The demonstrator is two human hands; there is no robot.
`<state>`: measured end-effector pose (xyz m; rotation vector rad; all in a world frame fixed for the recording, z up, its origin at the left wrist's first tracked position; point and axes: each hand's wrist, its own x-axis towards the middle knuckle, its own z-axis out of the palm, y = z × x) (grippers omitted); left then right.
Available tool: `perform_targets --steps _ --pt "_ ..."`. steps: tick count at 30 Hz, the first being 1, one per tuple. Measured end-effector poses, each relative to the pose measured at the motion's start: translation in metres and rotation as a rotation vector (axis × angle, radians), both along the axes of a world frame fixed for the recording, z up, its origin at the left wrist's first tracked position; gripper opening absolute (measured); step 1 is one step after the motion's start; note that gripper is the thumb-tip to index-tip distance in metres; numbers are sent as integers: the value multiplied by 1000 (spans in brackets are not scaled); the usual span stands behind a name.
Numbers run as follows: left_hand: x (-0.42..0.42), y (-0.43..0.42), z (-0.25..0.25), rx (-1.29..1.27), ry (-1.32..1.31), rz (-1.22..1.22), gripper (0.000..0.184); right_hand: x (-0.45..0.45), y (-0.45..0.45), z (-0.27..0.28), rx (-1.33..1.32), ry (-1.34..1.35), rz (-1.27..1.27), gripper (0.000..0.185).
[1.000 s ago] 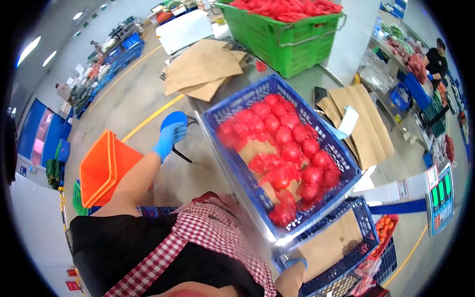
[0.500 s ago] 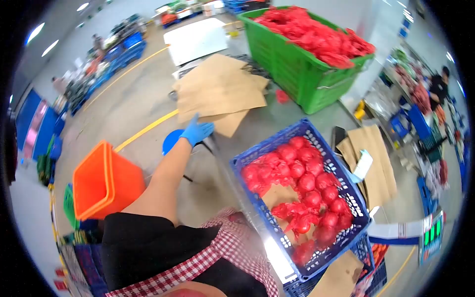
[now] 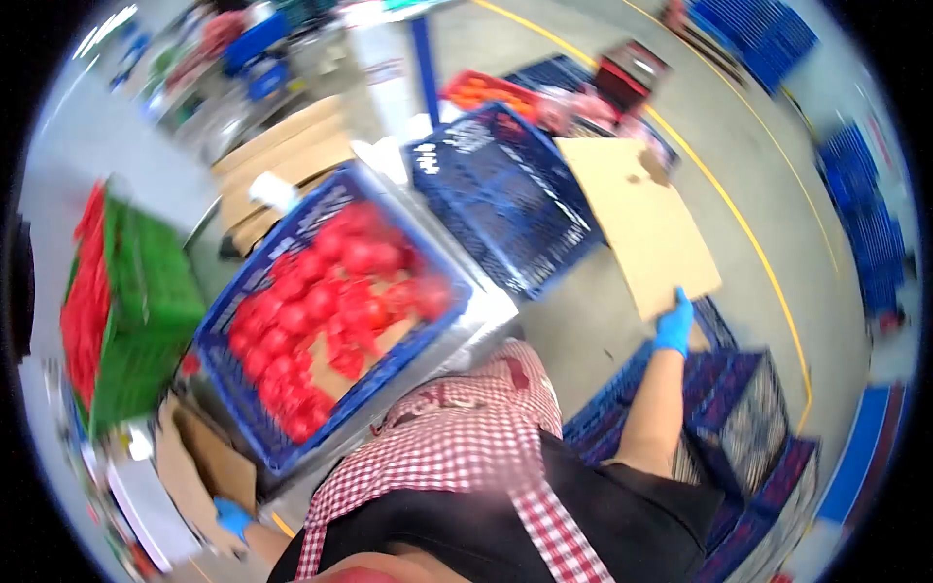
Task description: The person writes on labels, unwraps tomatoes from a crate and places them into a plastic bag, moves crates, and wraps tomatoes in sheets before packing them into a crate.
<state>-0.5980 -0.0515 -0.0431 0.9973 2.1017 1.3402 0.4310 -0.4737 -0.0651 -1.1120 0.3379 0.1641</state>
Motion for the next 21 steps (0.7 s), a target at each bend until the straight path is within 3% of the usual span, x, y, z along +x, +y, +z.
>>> perform_targets --steps 1,2,3,6,9,13,16,19,21 --pt "-21 8 2 267 -228 -132 34 7 -27 -28 101 -7 -44 42" --pt "23 5 30 380 -384 96 34 -3 -39 -33 46 -27 -133 44" --pt "101 5 79 451 -476 146 34 -15 -50 -32 56 -33 -168 45" --pt "213 14 162 614 -541 86 35 -44 -36 15 78 53 -237 46" --pt "311 26 220 707 -369 54 34 -21 -83 -19 180 102 -234 45" --pt "423 32 258 763 17 59 34 7 -97 -18 195 144 -267 44" --pt "508 23 273 873 59 -172 31 36 -124 -43 214 123 -222 44" --pt "608 27 272 594 -391 -492 28 53 -130 -48 181 102 -253 44" --pt "719 19 277 384 -696 -713 26 59 -135 -48 205 115 -240 44"
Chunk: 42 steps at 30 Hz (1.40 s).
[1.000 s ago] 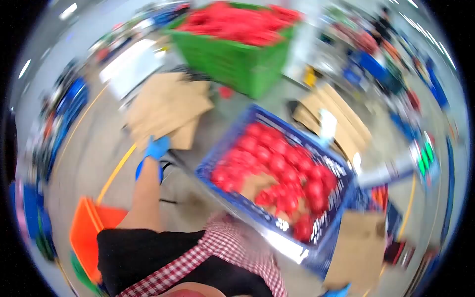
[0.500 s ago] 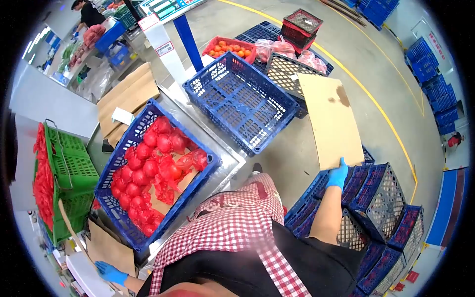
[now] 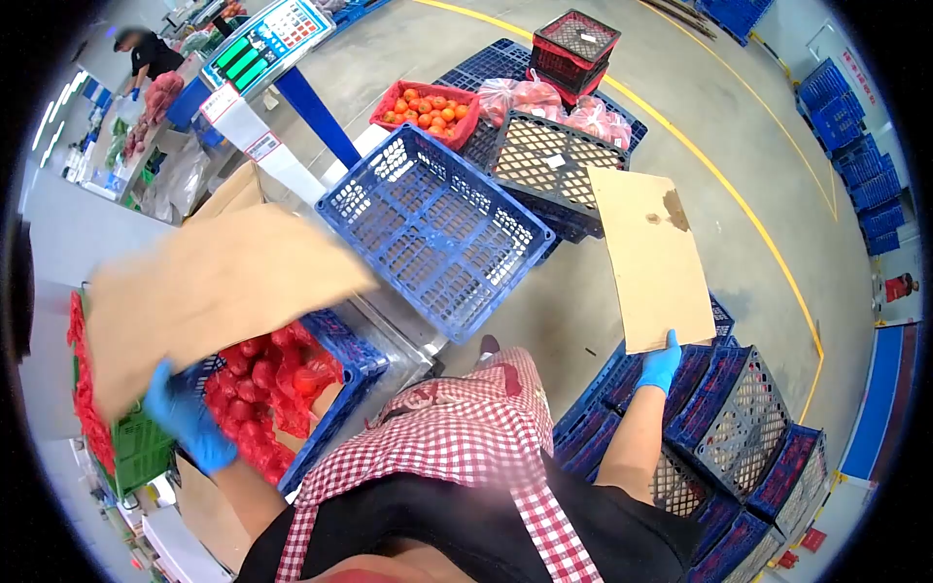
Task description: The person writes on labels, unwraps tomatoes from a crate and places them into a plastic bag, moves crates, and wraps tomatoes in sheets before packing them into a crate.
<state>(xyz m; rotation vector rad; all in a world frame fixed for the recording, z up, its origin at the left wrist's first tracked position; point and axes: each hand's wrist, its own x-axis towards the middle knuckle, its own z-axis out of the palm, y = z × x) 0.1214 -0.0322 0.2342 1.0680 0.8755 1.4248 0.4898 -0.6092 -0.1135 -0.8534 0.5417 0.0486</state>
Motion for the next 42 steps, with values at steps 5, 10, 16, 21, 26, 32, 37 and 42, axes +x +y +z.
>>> perform_targets --steps 5,10,16,21,26,32,37,42 --pt "142 44 -132 -313 438 -637 24 4 5 5 -7 110 -45 44" --pt "241 71 -248 -446 579 -923 27 -10 11 19 -40 119 -115 46" --pt "260 92 -288 -583 1230 -860 34 -36 5 25 10 186 -147 47" --pt "239 76 -240 -262 1079 -1027 30 -31 2 -3 -25 164 -148 45" --pt "157 33 -157 -390 798 -944 27 3 37 9 1 125 -26 44" --pt "65 -6 -150 -390 638 -713 24 28 108 40 -225 -91 321 34" --pt "64 -34 -131 -297 510 -677 24 0 240 69 -865 -302 529 13" --pt "56 -53 -116 -256 519 -739 24 -13 306 77 -1389 -949 660 20"
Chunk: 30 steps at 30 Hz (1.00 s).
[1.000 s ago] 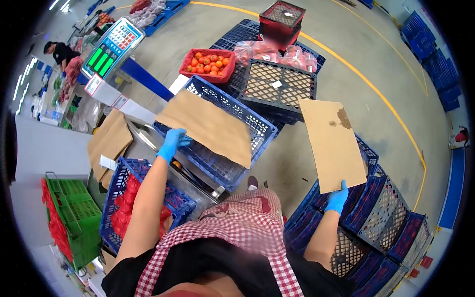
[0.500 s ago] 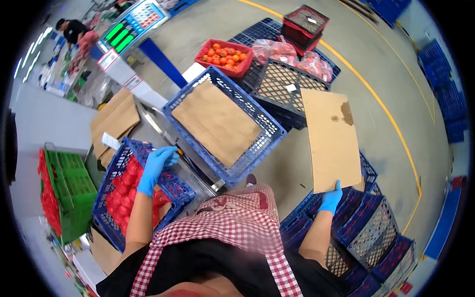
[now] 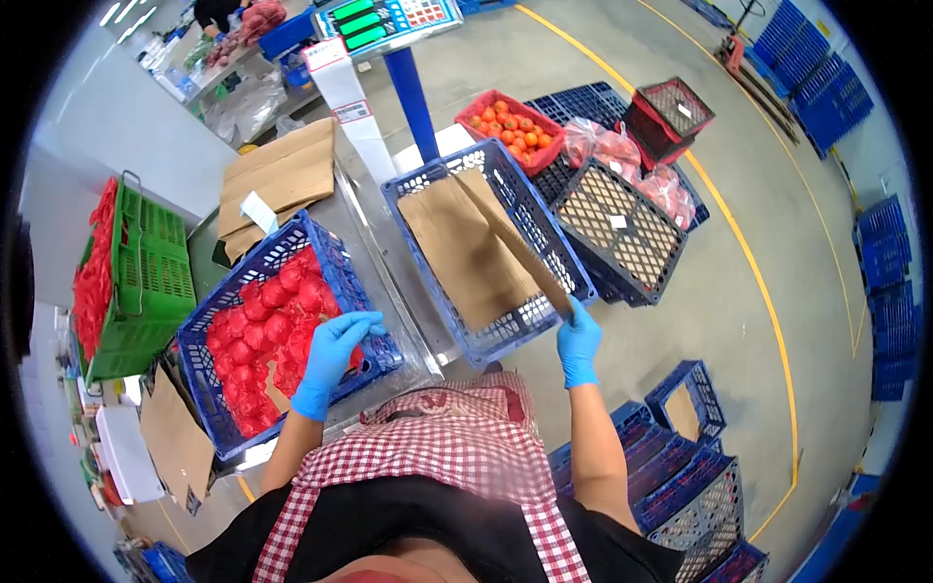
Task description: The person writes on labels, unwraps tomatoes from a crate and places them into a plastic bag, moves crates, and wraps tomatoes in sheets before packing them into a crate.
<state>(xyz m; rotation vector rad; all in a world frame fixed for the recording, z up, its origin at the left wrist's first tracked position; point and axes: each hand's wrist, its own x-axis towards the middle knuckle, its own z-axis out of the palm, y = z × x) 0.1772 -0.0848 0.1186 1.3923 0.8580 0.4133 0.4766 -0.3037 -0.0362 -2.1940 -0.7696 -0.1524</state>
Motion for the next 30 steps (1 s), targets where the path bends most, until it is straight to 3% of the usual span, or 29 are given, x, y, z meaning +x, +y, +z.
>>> perform_targets --steps 5,6,9,10,11,13,16,17,18,20,22,23,24,26,27,28,30 --pt "-40 -7 -1 34 43 101 25 14 4 53 398 330 -165 27" --pt "-41 -9 -2 31 31 129 25 20 2 50 387 295 -203 27" --pt "-46 -17 -2 16 13 155 24 32 -14 14 23 356 -116 26" --pt "-46 -19 -2 5 13 145 24 30 -21 -1 65 480 -131 27" --pt "-46 -21 -5 39 45 184 23 20 -24 24 -26 465 -245 27" --pt "-41 -26 1 67 94 195 23 30 -57 -12 419 612 -379 23" --pt "-52 -13 -11 48 101 125 25 11 -109 -16 832 976 -722 32" --pt "-53 -9 -11 21 103 115 25 10 -140 -47 612 745 -654 32" --pt "-50 -7 -11 38 100 88 25 20 -171 -70 718 758 -656 33" --pt "-1 -29 6 71 152 95 25 61 -226 -97 1339 999 -739 36" --pt "12 -29 9 71 146 71 24 86 -275 -115 1593 945 -792 38" --pt "16 -30 11 71 137 57 24 99 -298 -117 1564 861 -836 38" --pt "18 -31 12 63 128 51 24 118 -340 -157 1115 709 -812 38" --pt "20 -34 12 45 133 35 24 154 -362 -127 1592 562 -812 40" --pt "19 -34 12 35 135 41 25 166 -357 -89 1547 506 -775 45" --pt "15 -34 11 31 124 2 24 182 -377 -88 1479 587 -610 53" --pt "13 -32 9 70 122 -29 24 173 -336 -17 1383 1033 -783 63"
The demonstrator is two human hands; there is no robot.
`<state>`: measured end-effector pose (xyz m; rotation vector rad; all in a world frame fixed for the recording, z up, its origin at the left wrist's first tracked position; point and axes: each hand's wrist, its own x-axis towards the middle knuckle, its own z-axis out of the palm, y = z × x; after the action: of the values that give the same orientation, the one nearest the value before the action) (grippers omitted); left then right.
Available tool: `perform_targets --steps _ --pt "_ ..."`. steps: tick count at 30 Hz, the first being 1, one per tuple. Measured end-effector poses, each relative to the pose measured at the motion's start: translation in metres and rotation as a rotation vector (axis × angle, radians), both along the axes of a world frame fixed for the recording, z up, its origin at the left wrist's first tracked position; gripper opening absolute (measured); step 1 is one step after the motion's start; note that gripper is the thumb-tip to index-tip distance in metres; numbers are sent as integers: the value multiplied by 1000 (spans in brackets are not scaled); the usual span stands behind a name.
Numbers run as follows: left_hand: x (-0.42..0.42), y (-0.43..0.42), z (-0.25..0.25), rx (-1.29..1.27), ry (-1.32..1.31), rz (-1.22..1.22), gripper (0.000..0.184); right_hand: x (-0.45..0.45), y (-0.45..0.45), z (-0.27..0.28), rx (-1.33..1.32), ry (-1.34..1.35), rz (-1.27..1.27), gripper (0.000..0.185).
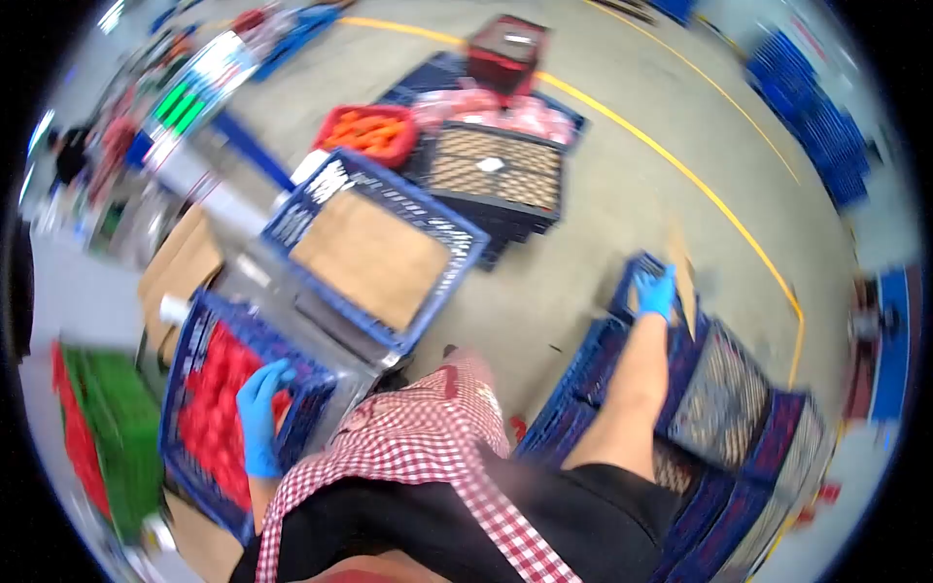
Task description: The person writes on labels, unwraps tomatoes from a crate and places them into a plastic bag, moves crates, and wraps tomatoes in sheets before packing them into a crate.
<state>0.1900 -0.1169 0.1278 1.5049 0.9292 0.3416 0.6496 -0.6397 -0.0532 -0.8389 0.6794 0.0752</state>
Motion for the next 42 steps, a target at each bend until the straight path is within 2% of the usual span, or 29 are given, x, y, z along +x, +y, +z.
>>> perform_targets --steps 2,3,4,5,6,7,8,9,10,11,15,16,17,19,20,22,23,24,25,26,28,30,33,34,37,38,41,42 --pt "-9 5 3 26 -4 -27 24 11 29 -31 -95 -116 289 57" --pt "-19 4 4 53 16 -12 24 4 48 -49 -66 -285 572 49" --pt "-34 7 -3 10 -44 42 24 -14 98 -36 -109 -153 540 44" --pt "-49 10 -5 86 3 30 25 -38 141 -35 -98 -30 617 35" --pt "-67 13 -11 -2 -30 106 25 -49 161 -73 216 -32 753 25" --pt "-93 13 -12 31 2 176 24 -76 196 -85 183 0 870 17" --pt "-115 11 -12 66 31 228 24 -106 224 -88 99 47 1012 15" --pt "-134 7 -9 100 57 269 24 -118 243 -105 228 264 1150 15" --pt "-146 1 -1 134 117 371 24 -137 264 -96 110 346 1176 17" --pt "-174 2 -15 266 87 445 25 -162 292 -74 7 357 1190 22" --pt "-275 10 -33 371 214 701 28 -173 353 -40 -183 33 1397 25" --pt "-299 15 -41 287 271 737 35 -174 372 -25 -246 -74 1377 30" --pt "-310 22 -53 296 285 728 39 -191 398 11 -302 -148 1337 33" --pt "-330 38 -71 321 317 716 47 -224 447 62 -386 -527 1401 32" --pt "-326 47 -73 330 356 623 58 -255 472 96 -349 -665 1445 32" --pt "-309 68 -80 452 397 420 65 -327 517 149 -262 -834 1638 30" --pt "-299 82 -91 457 401 329 73 -359 537 159 -184 -897 1841 34" --pt "-297 92 -98 582 567 231 82 -400 549 181 -122 -950 2046 40" --pt "-288 105 -98 665 670 216 83 -430 568 167 -88 -1004 2193 48" --pt "-280 117 -94 749 773 199 84 -458 588 154 -187 -1236 2258 57" --pt "-282 141 -97 834 940 141 85 -499 630 91 -318 -1462 2243 70" --pt "-294 169 -120 836 1073 55 85 -530 663 64 -727 -1675 2190 79" --pt "-295 188 -133 1032 1049 -35 77 -565 694 30 -959 -1597 2263 86" --pt "-292 190 -151 1183 981 -30 75 -572 695 7 -1006 -1740 2095 87" --pt "-283 184 -162 1087 894 32 68 -580 681 33 -1125 -1720 2253 76" --pt "-284 187 -178 1081 870 10 62 -579 673 24 -1066 -1806 2276 64" --pt "-292 156 -131 846 774 -358 56 -568 644 47 -888 -2031 2554 48" --pt "-297 147 -127 842 748 -368 51 -565 641 42 -908 -2112 2458 42"
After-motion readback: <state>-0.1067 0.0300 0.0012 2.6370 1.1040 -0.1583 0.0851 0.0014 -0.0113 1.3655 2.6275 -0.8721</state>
